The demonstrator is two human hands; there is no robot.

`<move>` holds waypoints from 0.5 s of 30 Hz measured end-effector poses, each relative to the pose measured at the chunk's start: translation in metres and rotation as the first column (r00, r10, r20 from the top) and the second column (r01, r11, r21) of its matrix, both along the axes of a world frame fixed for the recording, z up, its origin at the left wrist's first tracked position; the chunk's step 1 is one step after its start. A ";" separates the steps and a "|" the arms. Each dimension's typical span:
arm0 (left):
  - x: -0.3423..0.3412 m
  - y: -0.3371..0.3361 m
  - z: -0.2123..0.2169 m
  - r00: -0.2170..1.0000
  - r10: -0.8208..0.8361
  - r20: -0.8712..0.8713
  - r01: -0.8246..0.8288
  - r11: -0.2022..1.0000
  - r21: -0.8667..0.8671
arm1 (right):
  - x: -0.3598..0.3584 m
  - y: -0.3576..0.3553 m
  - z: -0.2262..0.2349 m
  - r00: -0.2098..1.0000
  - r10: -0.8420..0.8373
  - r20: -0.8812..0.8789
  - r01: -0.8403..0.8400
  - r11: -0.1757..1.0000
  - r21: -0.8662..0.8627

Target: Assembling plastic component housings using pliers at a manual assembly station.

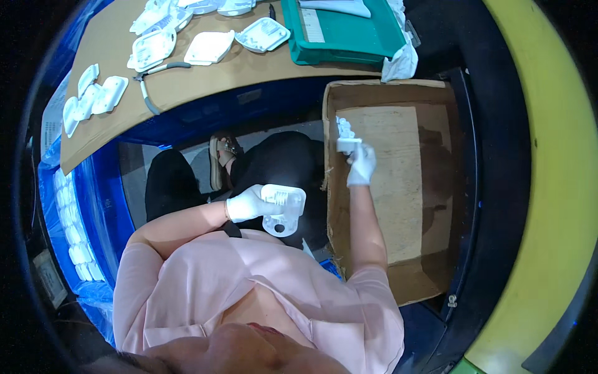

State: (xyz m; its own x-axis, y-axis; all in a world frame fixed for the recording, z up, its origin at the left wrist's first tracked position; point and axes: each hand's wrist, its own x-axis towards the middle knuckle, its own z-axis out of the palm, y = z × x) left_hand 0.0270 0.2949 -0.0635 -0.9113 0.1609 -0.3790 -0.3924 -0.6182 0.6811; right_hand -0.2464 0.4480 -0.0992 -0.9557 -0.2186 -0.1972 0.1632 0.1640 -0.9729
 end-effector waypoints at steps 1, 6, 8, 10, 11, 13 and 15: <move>0.000 -0.001 -0.001 0.999 -0.040 0.004 0.040 0.999 -0.034 | 0.024 0.002 0.021 0.999 0.048 0.000 -0.048 0.999 -0.022; -0.002 0.002 0.009 0.994 0.014 -0.110 -0.016 1.000 -0.022 | 0.115 0.013 0.079 0.807 0.439 -0.394 -0.311 0.884 0.348; -0.001 0.001 0.006 0.989 0.042 -0.145 -0.047 0.998 -0.036 | 0.144 -0.003 0.108 0.748 0.567 -0.345 -0.377 0.791 0.483; -0.001 -0.003 0.004 0.986 -0.045 -0.162 0.013 0.980 -0.198 | 0.147 -0.001 0.099 0.750 0.608 -0.260 -0.468 0.766 0.441; 0.000 -0.003 -0.001 0.986 -0.040 -0.164 0.007 0.980 -0.201 | 0.145 -0.001 0.094 0.738 0.649 -0.181 -0.569 0.744 0.350; 0.001 -0.003 -0.009 0.997 -0.026 -0.066 0.020 0.996 -0.086 | 0.136 -0.005 0.087 0.676 0.728 -0.115 -0.685 0.678 0.268; 0.003 -0.002 -0.008 0.999 0.016 -0.029 -0.018 0.997 -0.079 | 0.120 -0.010 0.090 0.746 0.665 -0.036 -0.647 0.736 0.199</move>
